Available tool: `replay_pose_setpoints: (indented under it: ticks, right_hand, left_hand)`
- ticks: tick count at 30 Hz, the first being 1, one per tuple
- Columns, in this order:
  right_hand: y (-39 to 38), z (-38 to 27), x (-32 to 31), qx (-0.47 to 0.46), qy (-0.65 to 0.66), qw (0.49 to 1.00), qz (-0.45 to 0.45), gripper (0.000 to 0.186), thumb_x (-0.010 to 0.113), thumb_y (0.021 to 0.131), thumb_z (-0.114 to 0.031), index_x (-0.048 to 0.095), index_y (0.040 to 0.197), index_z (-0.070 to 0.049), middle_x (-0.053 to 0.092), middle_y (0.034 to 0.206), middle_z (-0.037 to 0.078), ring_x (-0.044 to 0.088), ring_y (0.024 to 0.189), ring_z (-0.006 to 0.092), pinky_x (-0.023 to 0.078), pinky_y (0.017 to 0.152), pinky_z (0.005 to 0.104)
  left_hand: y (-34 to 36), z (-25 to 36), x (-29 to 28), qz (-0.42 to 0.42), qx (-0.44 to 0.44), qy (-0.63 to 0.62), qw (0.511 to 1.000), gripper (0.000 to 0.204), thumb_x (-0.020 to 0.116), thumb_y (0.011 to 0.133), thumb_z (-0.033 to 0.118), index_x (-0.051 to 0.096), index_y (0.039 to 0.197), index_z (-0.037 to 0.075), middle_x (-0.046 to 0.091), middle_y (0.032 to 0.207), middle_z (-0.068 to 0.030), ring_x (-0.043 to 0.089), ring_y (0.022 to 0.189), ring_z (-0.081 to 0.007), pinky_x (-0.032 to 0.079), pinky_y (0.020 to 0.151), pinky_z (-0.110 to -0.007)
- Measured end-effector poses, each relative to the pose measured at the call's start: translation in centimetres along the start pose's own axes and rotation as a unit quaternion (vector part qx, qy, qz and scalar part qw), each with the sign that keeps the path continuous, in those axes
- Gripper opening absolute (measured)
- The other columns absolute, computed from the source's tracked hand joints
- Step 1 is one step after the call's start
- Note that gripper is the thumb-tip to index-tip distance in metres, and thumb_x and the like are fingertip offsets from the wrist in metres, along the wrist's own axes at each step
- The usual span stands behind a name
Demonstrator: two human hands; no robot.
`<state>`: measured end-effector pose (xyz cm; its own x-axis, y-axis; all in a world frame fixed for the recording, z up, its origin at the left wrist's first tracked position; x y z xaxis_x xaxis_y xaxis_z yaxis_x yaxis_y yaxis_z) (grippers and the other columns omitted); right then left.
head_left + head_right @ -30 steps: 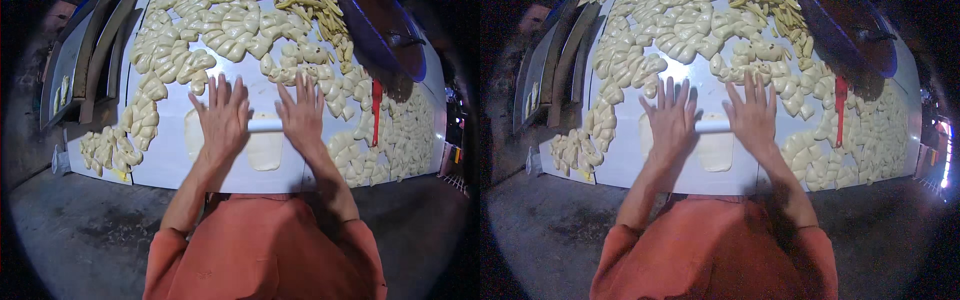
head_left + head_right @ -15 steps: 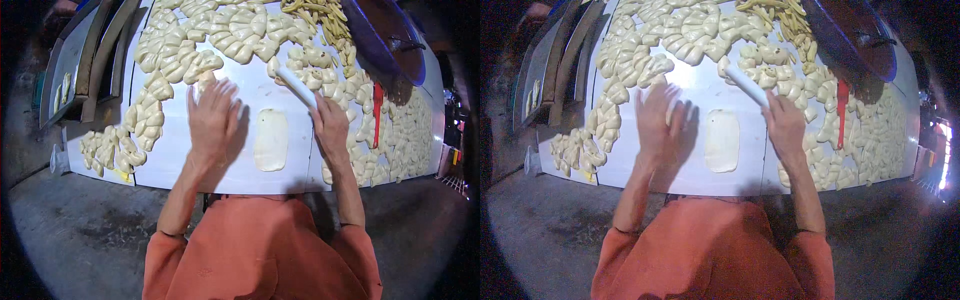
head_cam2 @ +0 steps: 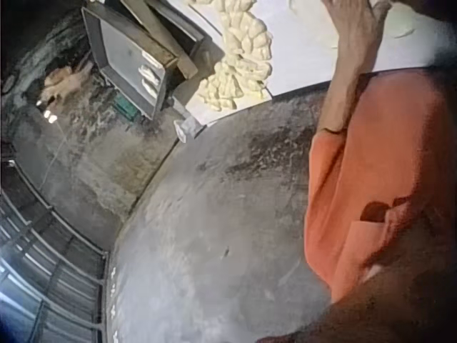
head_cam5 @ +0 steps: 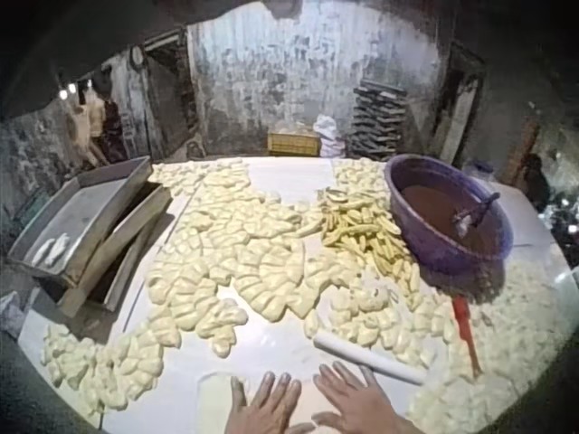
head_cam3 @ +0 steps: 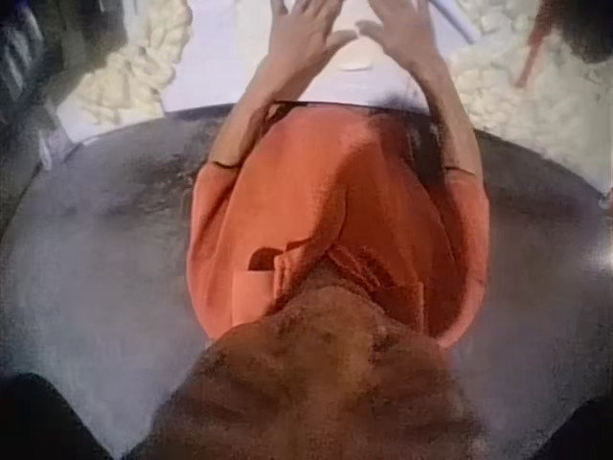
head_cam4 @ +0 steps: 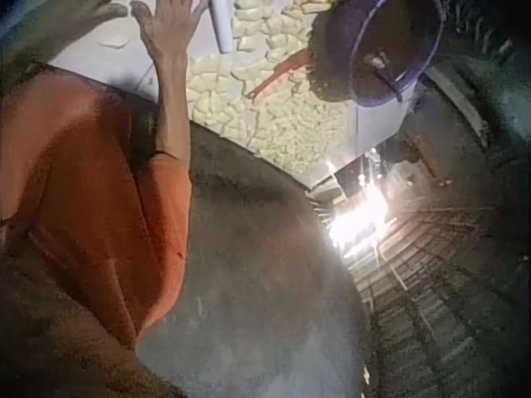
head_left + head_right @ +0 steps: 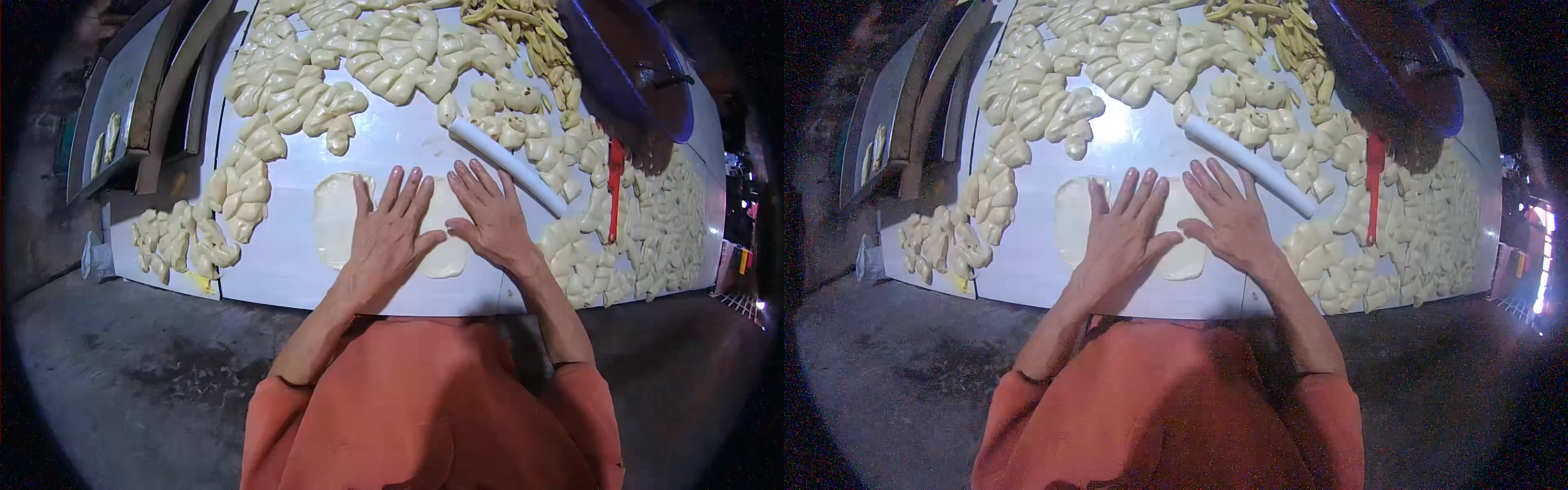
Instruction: The person prepares bread rolls by rolling out small pieces of dough with a rolling pin, applying a dark filling using a spatula, and then rolling the dough into cylinders. The finished rolls are placed onto a metal baking tray.
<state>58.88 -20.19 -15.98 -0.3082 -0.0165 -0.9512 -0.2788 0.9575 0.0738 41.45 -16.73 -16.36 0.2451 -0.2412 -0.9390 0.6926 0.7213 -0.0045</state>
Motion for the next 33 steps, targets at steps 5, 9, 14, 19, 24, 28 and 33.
replay_pose_setpoints:
  ticks: [5,9,14,19,24,28,33]
  right_hand:
    - [0.4,-0.8,-1.8,0.04,0.143,0.977,0.154,0.034,0.074,0.089,-0.017,0.068,0.119,-0.003,0.067,0.121,0.011,0.061,0.113,0.0333,0.044,0.102,0.0484]
    - [1.5,-1.8,-0.7,0.035,0.119,0.982,0.144,0.02,0.074,0.087,-0.016,0.072,0.106,-0.009,0.066,0.102,0.006,0.062,0.098,0.0264,0.047,0.086,0.0418]
    - [2.6,-2.8,-0.2,0.007,0.085,0.989,0.119,0.018,0.074,0.085,-0.015,0.071,0.102,-0.012,0.066,0.097,0.003,0.063,0.092,0.0248,0.047,0.085,0.0414]
    - [2.9,-3.1,0.0,-0.007,0.046,0.993,0.106,0.021,0.074,0.081,-0.013,0.071,0.102,-0.011,0.066,0.096,0.004,0.063,0.093,0.0248,0.047,0.086,0.0413]
    - [3.9,-3.4,0.1,-0.017,0.002,0.998,0.059,0.014,0.066,0.086,-0.016,0.067,0.097,-0.007,0.065,0.093,0.007,0.062,0.091,0.0259,0.046,0.084,0.0411]
    - [4.5,-3.0,-0.1,-0.008,0.041,0.999,0.015,0.012,0.06,0.093,-0.015,0.064,0.099,-0.005,0.064,0.093,0.011,0.061,0.091,0.0301,0.044,0.084,0.0424]
    - [2.6,0.6,-0.7,0.258,0.515,0.817,0.0,0.015,0.057,0.104,-0.017,0.061,0.107,-0.003,0.06,0.094,-0.001,0.055,0.087,0.0108,0.044,0.079,0.0277]
  left_hand:
    - [-1.5,-0.6,-0.8,0.004,-0.033,-0.016,0.999,0.078,0.064,0.093,0.05,0.041,0.155,0.009,0.038,0.16,-0.0208,0.027,0.153,-0.0402,0.009,0.115,-0.077]
    - [-1.3,-0.8,0.1,0.009,-0.035,0.007,0.999,0.075,0.063,0.094,0.052,0.043,0.154,0.012,0.034,0.162,-0.021,0.024,0.154,-0.0394,0.01,0.114,-0.077]
    - [-1.3,-0.8,0.1,0.005,-0.052,0.014,0.999,0.075,0.061,0.094,0.054,0.045,0.154,0.012,0.032,0.163,-0.0218,0.022,0.155,-0.0381,0.007,0.115,-0.077]
    - [-1.3,-0.8,0.4,0.013,-0.045,0.022,0.999,0.077,0.059,0.095,0.056,0.04,0.156,0.013,0.034,0.162,-0.0237,0.024,0.153,-0.0418,0.013,0.113,-0.079]
    - [-1.4,-0.5,-0.2,0.009,-0.038,0.009,0.999,0.074,0.058,0.097,0.052,0.04,0.155,0.01,0.033,0.161,-0.0262,0.024,0.153,-0.0429,0.012,0.113,-0.079]
    - [-1.4,-0.5,-0.4,0.011,-0.038,0.011,0.999,0.073,0.057,0.097,0.051,0.041,0.155,0.009,0.033,0.161,-0.0267,0.024,0.153,-0.0435,0.013,0.113,-0.079]
    - [-1.6,-0.8,0.0,0.027,-0.039,-0.008,0.999,0.075,0.058,0.096,0.053,0.041,0.155,0.01,0.033,0.161,-0.0258,0.024,0.152,-0.0439,0.014,0.113,-0.078]
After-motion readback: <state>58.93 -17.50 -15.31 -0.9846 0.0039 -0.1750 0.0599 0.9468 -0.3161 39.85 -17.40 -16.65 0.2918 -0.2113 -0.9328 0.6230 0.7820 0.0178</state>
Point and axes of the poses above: each hand's wrist, its own y-axis towards the middle knuckle, its own x-axis out of the palm, z = x × y, the point moved 5 cm from there along y, towards the middle knuckle
